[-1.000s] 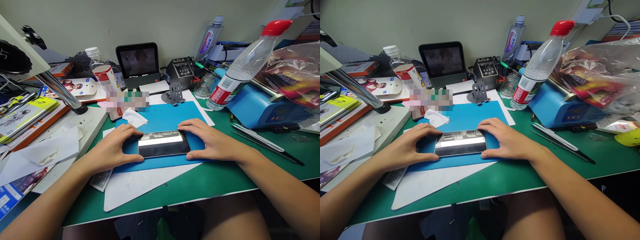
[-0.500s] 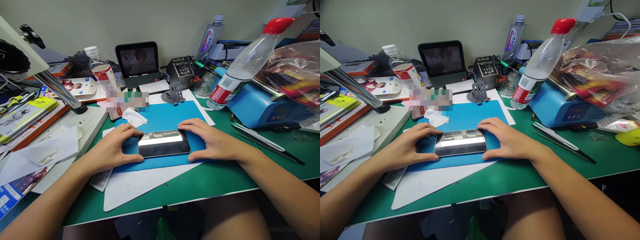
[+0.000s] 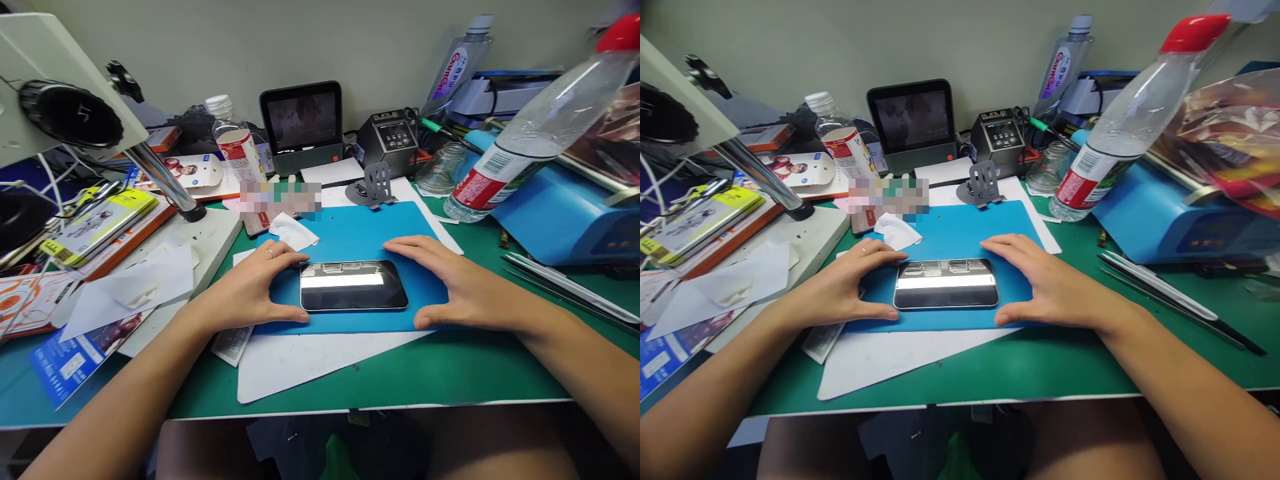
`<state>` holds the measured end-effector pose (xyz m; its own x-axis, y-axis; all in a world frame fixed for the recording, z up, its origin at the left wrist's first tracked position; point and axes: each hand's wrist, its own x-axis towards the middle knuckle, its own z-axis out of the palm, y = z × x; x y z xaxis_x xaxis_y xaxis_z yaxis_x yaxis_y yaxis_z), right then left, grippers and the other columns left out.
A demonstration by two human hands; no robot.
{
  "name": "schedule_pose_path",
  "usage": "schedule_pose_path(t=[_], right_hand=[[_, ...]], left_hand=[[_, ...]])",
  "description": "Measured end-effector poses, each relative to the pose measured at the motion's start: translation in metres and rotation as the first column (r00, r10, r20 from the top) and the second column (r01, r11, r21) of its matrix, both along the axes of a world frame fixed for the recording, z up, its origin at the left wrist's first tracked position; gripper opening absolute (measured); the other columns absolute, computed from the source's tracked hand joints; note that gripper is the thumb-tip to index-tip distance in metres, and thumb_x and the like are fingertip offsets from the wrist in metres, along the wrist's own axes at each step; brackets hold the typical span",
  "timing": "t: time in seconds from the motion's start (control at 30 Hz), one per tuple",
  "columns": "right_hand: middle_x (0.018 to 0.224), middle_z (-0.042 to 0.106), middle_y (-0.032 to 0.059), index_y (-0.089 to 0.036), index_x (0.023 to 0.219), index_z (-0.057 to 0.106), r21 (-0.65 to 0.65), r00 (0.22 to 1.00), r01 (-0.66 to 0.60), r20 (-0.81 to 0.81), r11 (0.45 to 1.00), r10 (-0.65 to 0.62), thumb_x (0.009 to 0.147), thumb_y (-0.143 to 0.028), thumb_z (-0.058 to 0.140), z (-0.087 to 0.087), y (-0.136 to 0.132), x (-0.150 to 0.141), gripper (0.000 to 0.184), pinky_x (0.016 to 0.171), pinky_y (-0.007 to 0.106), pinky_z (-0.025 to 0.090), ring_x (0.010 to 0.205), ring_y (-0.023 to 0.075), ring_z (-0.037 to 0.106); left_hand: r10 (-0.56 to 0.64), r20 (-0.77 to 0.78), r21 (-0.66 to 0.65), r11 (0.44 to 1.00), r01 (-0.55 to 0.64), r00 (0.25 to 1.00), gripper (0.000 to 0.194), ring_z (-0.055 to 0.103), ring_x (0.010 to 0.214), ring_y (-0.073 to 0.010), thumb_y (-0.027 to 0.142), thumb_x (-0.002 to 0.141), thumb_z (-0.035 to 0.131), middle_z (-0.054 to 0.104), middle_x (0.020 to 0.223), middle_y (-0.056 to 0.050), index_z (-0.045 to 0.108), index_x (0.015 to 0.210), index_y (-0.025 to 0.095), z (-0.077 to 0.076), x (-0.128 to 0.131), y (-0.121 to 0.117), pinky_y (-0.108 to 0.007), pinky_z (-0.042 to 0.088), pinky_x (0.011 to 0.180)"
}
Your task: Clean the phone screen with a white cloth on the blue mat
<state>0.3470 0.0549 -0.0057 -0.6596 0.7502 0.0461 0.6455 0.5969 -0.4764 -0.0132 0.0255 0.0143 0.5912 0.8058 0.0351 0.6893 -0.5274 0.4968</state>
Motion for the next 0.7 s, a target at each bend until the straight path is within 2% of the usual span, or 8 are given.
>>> schedule_pose_path(t=[0.13,0.4,0.47,0.53,0.6,0.67,0.7], right_hand=[[0.152,0.045,0.0129,-0.030,0.153,0.039,0.053,1.000,-0.008,0.021,0.999,0.007,0.073,-0.062,0.076,-0.001,0.001,-0.001,0.094,0.111,0.057,0.043,0.136,0.0410,0.047],[0.152,0.047,0.0107,-0.034,0.153,0.040,0.073,0.999,0.002,0.054,0.997,-0.006,0.074,-0.062,0.074,-0.004,0.003,-0.001,0.090,0.108,0.057,0.046,0.134,0.0418,0.050],[0.152,0.047,0.0100,-0.034,0.153,0.041,0.068,0.999,0.003,0.032,0.998,-0.006,0.075,-0.065,0.072,-0.005,0.004,0.001,0.089,0.107,0.056,0.047,0.134,0.0424,0.050],[0.153,0.048,0.0084,-0.036,0.153,0.041,0.055,1.000,0.007,-0.016,0.998,-0.006,0.079,-0.069,0.065,-0.006,0.006,0.003,0.084,0.106,0.055,0.049,0.133,0.0429,0.050],[0.152,0.049,0.0067,-0.039,0.152,0.042,0.037,0.997,0.010,-0.075,0.999,-0.007,0.083,-0.073,0.055,-0.006,0.008,0.004,0.078,0.104,0.054,0.050,0.132,0.0423,0.052],[0.149,0.052,0.0059,-0.040,0.150,0.045,0.017,0.991,0.014,-0.133,1.000,-0.011,0.084,-0.077,0.047,-0.005,0.009,0.004,0.075,0.103,0.054,0.052,0.129,0.0412,0.055],[0.147,0.054,0.0059,-0.040,0.148,0.047,0.012,0.987,0.019,-0.161,1.000,-0.017,0.084,-0.078,0.045,-0.006,0.010,0.003,0.074,0.102,0.054,0.052,0.126,0.0407,0.057]], left_hand=[[-0.002,-0.001,0.043,0.999,0.002,1.000,0.074,0.051,0.116,-0.0297,0.063,0.074,0.076,0.059,0.120,-0.010,0.058,0.133,0.023,0.004,0.001,0.001,-0.045,0.046,0.102],[-0.011,-0.030,0.104,0.994,0.014,0.999,0.073,0.051,0.109,-0.0292,0.066,0.073,0.076,0.060,0.111,-0.009,0.060,0.129,0.022,0.002,-0.001,0.002,-0.045,0.045,0.097],[-0.009,-0.005,0.117,0.993,0.009,1.000,0.065,0.052,0.109,-0.0284,0.065,0.080,0.069,0.061,0.111,-0.008,0.061,0.128,0.022,0.001,-0.002,0.003,-0.044,0.044,0.097],[0.059,0.055,0.141,0.988,-0.066,0.997,0.048,0.053,0.109,-0.0264,0.057,0.095,0.052,0.062,0.113,-0.008,0.062,0.125,0.021,0.000,-0.002,0.004,-0.043,0.044,0.096],[0.214,0.112,0.179,0.956,-0.232,0.970,0.038,0.055,0.107,-0.0248,0.045,0.102,0.040,0.064,0.111,-0.008,0.063,0.120,0.020,-0.003,-0.002,0.007,-0.041,0.045,0.094],[0.379,0.122,0.222,0.890,-0.398,0.917,0.031,0.055,0.104,-0.0253,0.038,0.100,0.046,0.065,0.106,-0.008,0.063,0.116,0.018,-0.007,-0.003,0.010,-0.041,0.046,0.091],[0.432,0.104,0.241,0.863,-0.444,0.896,0.029,0.056,0.103,-0.0262,0.036,0.098,0.050,0.065,0.104,-0.008,0.063,0.116,0.018,-0.009,-0.004,0.012,-0.042,0.046,0.090]])
